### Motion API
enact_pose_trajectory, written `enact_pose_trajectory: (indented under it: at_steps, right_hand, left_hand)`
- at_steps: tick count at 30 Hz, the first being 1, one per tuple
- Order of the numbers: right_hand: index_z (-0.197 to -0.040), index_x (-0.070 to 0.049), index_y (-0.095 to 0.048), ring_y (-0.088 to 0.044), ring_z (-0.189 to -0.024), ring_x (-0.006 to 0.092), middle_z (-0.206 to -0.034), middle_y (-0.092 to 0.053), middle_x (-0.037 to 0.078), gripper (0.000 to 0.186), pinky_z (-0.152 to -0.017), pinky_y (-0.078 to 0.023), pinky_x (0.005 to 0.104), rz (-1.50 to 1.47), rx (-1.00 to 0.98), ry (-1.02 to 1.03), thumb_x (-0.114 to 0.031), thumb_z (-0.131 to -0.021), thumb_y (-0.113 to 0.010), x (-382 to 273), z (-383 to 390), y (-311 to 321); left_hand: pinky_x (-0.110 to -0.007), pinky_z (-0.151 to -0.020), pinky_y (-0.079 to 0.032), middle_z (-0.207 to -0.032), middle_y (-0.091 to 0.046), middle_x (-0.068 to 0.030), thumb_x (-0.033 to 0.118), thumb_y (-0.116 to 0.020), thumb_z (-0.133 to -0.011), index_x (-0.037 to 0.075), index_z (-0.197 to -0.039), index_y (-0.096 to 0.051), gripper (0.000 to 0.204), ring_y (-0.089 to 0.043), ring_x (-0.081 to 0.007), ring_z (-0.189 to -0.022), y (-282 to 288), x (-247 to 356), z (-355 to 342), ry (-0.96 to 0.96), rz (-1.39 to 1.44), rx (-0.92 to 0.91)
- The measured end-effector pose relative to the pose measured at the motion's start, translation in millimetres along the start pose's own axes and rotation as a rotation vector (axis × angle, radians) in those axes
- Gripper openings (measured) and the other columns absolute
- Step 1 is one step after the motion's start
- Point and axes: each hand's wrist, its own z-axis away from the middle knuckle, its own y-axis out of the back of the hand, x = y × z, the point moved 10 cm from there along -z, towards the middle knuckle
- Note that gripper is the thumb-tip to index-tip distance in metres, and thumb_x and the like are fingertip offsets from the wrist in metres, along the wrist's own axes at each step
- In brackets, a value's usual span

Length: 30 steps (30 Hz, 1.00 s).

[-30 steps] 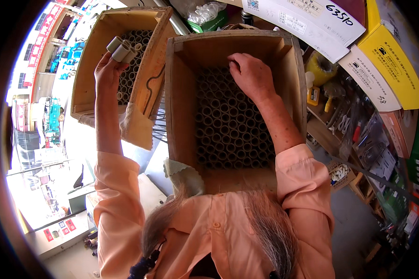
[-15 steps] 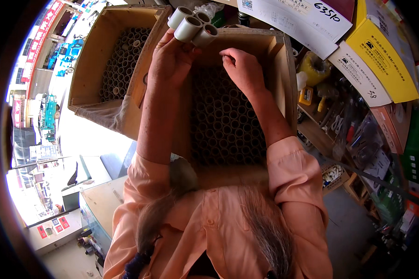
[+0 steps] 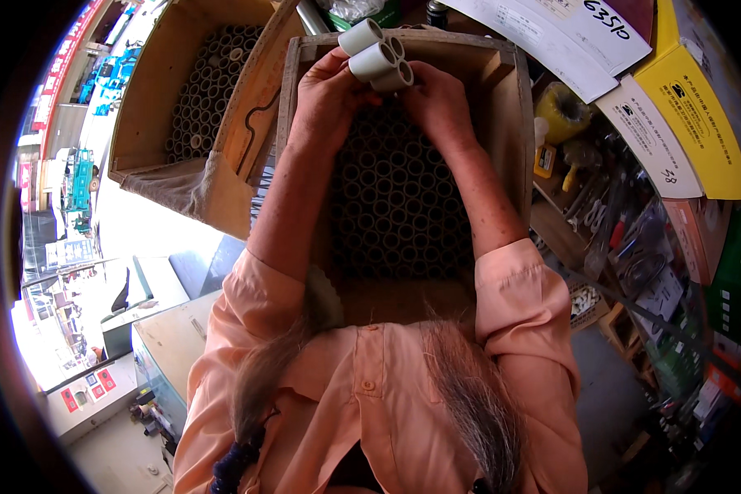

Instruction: The person repeatedly picks up small white cylindrical objects from a wooden crate and places them into a second wooden crate. The person handles the cylinders one by one, transferring them between the two containers in a repetitive sorting motion.

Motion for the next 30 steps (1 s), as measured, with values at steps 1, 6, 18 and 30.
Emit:
enact_pose_trajectory:
  at_steps: [1,6,18,30]
  right_hand:
    - [-0.103,-0.003,-0.065,-0.058,-0.076,0.0067,-0.084,-0.067,0.002,0.024,-0.070,-0.047,0.0233,-0.031,-0.021,-0.013,-0.016,-0.084,-0.060,0.4,-0.9,-1.9]
    - [-0.102,-0.003,-0.065,-0.061,-0.074,0.0067,-0.082,-0.066,0.001,0.020,-0.066,-0.048,0.0210,-0.315,-0.004,-0.038,-0.012,-0.087,-0.057,-2.1,-0.9,-1.4]
    - [-0.114,-0.003,-0.059,-0.062,-0.085,0.0098,-0.098,-0.065,0.004,0.032,-0.077,-0.050,0.0230,-0.459,-0.092,0.059,-0.019,-0.087,-0.063,-25.2,3.6,-9.2]
    - [-0.109,-0.002,-0.060,-0.065,-0.087,0.0189,-0.097,-0.066,0.010,0.035,-0.076,-0.052,0.0289,-0.081,-0.023,-0.045,-0.026,-0.083,-0.066,19.2,-2.9,-11.5]
  left_hand:
    - [-0.029,-0.059,-0.055,-0.095,-0.065,-0.0075,0.000,-0.057,-0.086,0.004,-0.106,-0.061,0.021,-0.064,-0.0172,-0.079,1.2,0.5,-1.1,-0.006,0.004,0.002]
    - [-0.028,-0.055,-0.056,-0.091,-0.066,-0.0084,-0.001,-0.060,-0.082,0.002,-0.104,-0.061,0.022,-0.065,-0.0179,-0.073,8.8,12.0,-2.6,-0.094,-0.065,0.068]
    - [-0.023,-0.055,-0.049,-0.080,-0.066,-0.0048,-0.002,-0.062,-0.080,0.001,-0.098,-0.065,0.018,-0.062,-0.0108,-0.065,21.6,13.8,-4.4,-0.096,-0.148,0.197]
    - [-0.018,-0.054,-0.041,-0.078,-0.060,0.0025,-0.010,-0.056,-0.077,0.000,-0.094,-0.065,0.021,-0.052,-0.0026,-0.065,38.4,28.9,-3.9,-0.424,-0.391,0.326]
